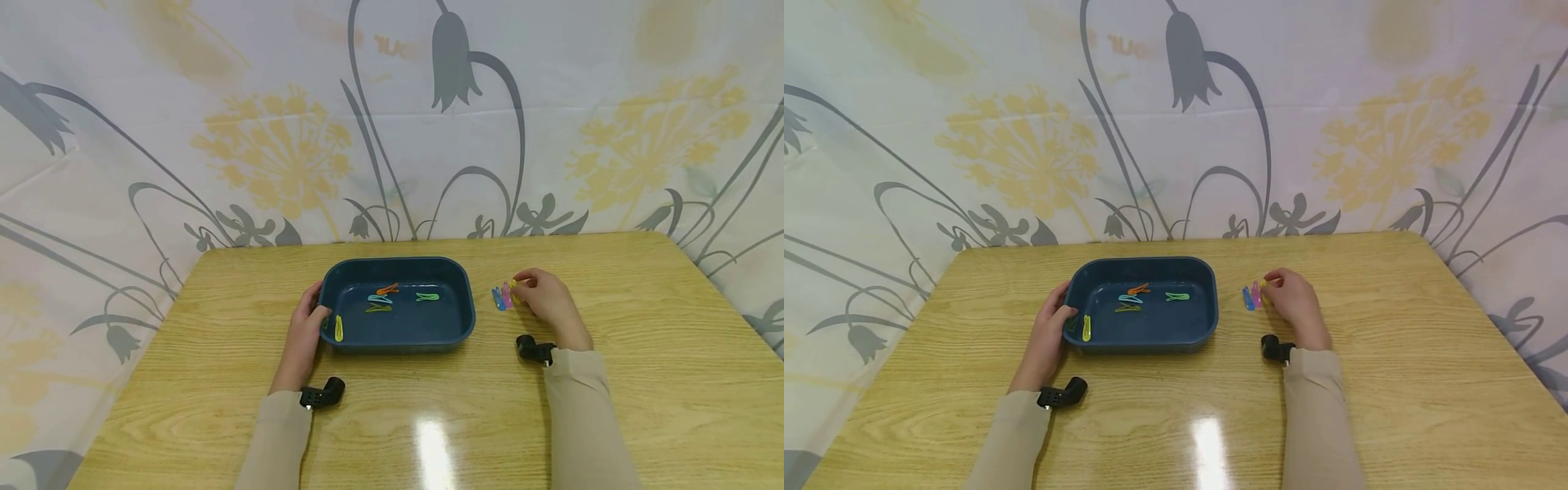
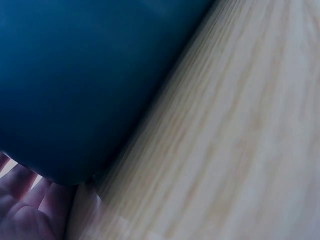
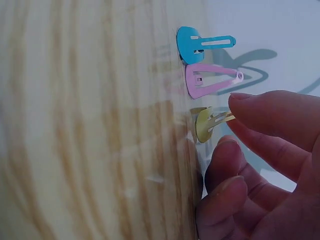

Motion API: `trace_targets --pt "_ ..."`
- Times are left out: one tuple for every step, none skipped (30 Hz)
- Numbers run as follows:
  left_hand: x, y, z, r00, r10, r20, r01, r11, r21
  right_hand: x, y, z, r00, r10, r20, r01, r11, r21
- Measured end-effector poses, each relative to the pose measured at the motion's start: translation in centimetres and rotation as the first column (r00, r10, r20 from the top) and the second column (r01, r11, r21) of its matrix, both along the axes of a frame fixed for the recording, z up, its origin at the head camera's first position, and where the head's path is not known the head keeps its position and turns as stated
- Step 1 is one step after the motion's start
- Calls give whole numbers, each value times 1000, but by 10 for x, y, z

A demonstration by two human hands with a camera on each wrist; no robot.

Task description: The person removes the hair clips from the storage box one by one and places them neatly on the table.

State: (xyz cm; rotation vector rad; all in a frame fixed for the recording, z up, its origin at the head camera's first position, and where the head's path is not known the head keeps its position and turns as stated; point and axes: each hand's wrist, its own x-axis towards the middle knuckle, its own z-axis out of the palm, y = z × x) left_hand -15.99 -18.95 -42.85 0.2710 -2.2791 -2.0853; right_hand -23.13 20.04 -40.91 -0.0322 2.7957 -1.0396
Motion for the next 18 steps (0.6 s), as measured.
trace_targets --pt "0 0 0 1000 0 0 0 1000 1 0 0 1 1000 -2 -1 2 1000 -2" --pt "0 0 0 1000 -1 -3 1 1000 2 1 -1 1 1000 -5 -2 5 1000 -5" --pt "0 0 0 1000 0 -6 0 1000 3 1 -1 2 1000 -8 -1 8 1000 -11" --pt "0 0 0 1000 -1 -7 1 1000 3 1 -1 2 1000 -11 -2 11 1000 -17" --pt "0 0 0 1000 -1 -8 1 1000 2 2 -2 3 1000 -17 -2 17 1000 -25" --pt "0 0 -1 1000 1 -8 -1 1000 0 2 -2 4 1000 -22 -8 21 999 -28" --pt "0 0 -1 1000 2 -10 -2 1000 -1 2 -3 5 1000 -26 -15 26 999 -30" --pt "0 0 -1 1000 3 -13 -3 1000 -4 2 -3 6 999 -33 -21 32 999 -36" --pt "0 0 -2 1000 5 -16 -5 1000 -7 2 -4 7 999 -38 -29 36 998 -42" --pt "-1 0 -2 1000 7 -19 -8 1000 -10 2 -4 8 998 -43 -36 41 998 -49" --pt "-1 0 -3 1000 10 -24 -10 1000 -20 2 -5 9 998 -47 -44 45 998 -54" --pt "-1 1 -3 1000 12 -27 -13 1000 -22 2 -5 10 997 -48 -53 45 998 -54" --pt "-2 1 -3 1000 13 -27 -14 1000 -24 2 -6 11 997 -46 -61 42 997 -60" --pt "-2 1 -3 1000 13 -28 -13 1000 -25 1 -7 11 997 -38 -69 34 997 -71" --pt "-2 1 -3 1000 14 -26 -14 1000 -23 1 -8 12 996 -31 -79 24 997 -78" --pt "-2 1 -3 1000 13 -23 -14 1000 -20 1 -9 12 996 -23 -86 16 996 -86" --pt "-2 1 -2 1000 12 -20 -12 1000 -18 0 -11 12 995 -14 -99 5 996 -89" --pt "-1 1 -2 1000 10 -13 -11 1000 -11 0 -12 13 993 -7 -114 -3 996 -93"
